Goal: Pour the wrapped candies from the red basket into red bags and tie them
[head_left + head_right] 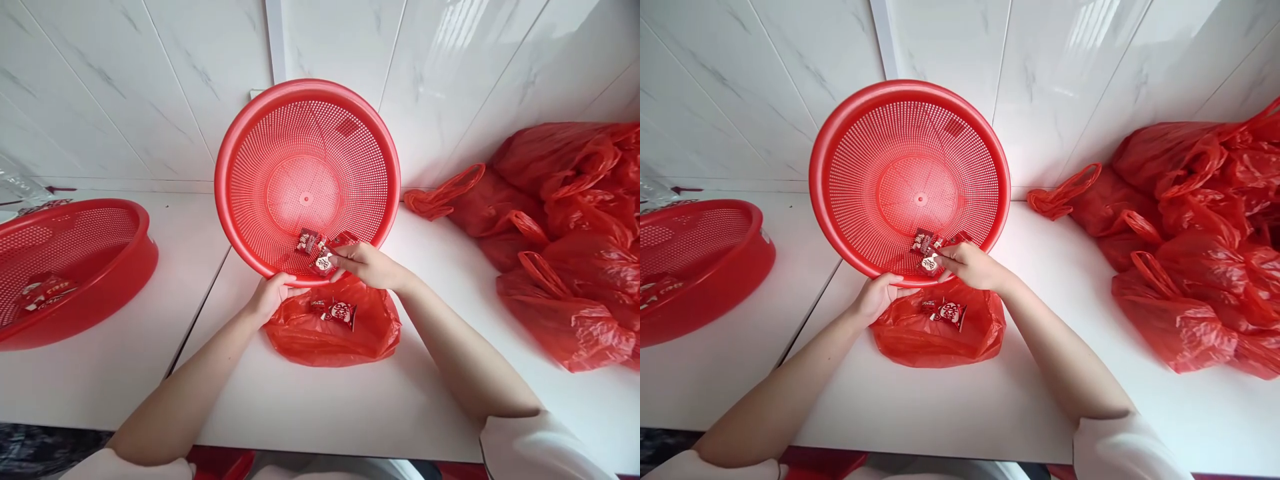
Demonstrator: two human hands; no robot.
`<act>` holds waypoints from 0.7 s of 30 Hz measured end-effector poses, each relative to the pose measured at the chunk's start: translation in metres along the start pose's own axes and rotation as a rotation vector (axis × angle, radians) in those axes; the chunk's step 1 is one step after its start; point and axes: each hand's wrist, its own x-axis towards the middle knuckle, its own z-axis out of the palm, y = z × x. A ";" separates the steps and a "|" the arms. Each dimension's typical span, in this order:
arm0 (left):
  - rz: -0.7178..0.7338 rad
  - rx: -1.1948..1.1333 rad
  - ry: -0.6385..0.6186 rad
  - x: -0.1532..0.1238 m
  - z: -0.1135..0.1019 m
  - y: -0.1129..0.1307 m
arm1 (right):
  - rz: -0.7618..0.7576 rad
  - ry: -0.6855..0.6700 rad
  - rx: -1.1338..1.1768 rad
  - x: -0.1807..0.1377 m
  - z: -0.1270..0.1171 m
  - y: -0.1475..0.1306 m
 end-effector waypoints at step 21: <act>-0.043 0.017 -0.020 -0.003 0.002 0.001 | -0.031 -0.134 -0.515 -0.001 0.000 0.022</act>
